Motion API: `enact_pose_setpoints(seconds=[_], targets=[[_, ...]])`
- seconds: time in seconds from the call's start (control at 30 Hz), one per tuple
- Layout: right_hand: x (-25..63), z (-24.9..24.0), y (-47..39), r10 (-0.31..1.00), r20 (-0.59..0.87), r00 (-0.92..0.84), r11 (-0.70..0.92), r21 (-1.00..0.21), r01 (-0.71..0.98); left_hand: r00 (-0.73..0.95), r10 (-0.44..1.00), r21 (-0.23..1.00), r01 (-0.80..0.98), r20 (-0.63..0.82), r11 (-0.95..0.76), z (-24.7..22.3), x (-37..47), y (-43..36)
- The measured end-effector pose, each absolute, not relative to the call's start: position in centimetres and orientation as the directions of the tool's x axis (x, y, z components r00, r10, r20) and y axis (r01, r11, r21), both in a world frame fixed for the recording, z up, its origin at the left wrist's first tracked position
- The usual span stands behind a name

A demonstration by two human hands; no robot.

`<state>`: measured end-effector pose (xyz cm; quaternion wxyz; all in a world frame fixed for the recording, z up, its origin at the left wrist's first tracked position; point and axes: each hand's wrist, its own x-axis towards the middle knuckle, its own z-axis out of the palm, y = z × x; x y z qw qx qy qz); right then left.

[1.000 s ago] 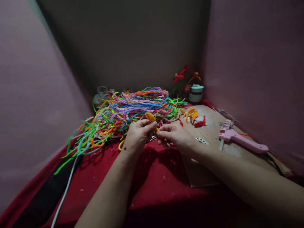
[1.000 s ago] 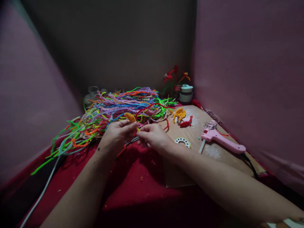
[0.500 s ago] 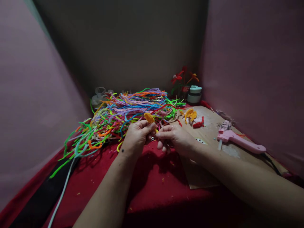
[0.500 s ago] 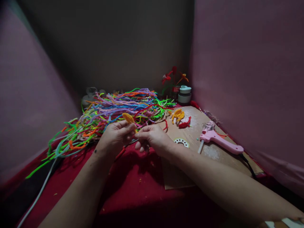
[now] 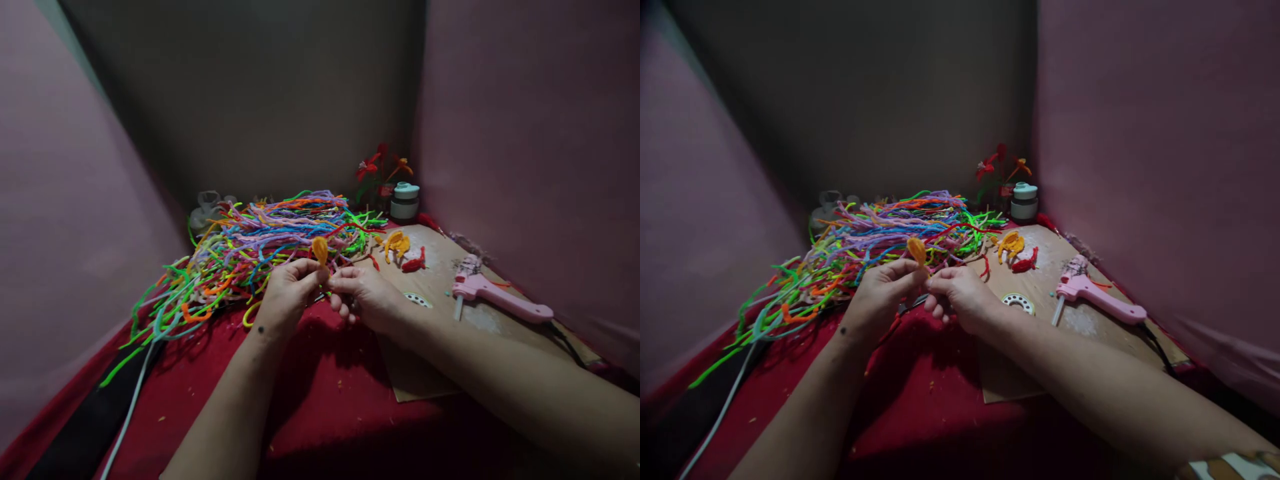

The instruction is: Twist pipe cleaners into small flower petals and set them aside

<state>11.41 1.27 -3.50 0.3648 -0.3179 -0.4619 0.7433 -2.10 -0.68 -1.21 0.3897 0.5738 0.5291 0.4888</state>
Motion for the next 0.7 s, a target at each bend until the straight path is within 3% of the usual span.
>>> enact_pose_setpoints(seconds=[0.13,0.23,0.33,0.43,0.53,0.7], targets=[[11.3,-3.8,1.1,0.832,-0.100,-0.546,-0.251,-0.945,-0.209,-0.038,0.990,0.974,0.189,0.138,-0.129,-1.0,-2.0,-0.9],[11.0,-3.9,0.8,0.804,-0.076,-0.590,-0.183,-0.975,-0.124,-0.106,0.982,0.987,0.055,0.157,-0.152,-1.1,-2.3,-0.6],[10.7,-4.1,0.4,0.780,-0.028,-0.625,-0.041,-0.999,-0.006,-0.199,0.972,0.990,-0.033,0.125,-0.135,-0.5,-2.4,-0.4],[10.7,-4.3,-0.2,0.768,0.146,-0.624,0.249,-0.965,0.082,-0.158,0.981,0.991,0.088,0.110,-0.097,0.8,-1.6,0.1],[10.9,-4.4,-0.9,0.634,0.346,-0.691,0.553,-0.828,0.093,0.013,0.991,0.945,0.300,0.130,-0.128,2.0,0.8,1.7],[11.3,-4.4,-1.5,0.433,0.375,-0.819,0.784,-0.606,0.137,0.179,0.981,0.813,0.557,0.078,-0.167,2.0,5.8,7.0]])
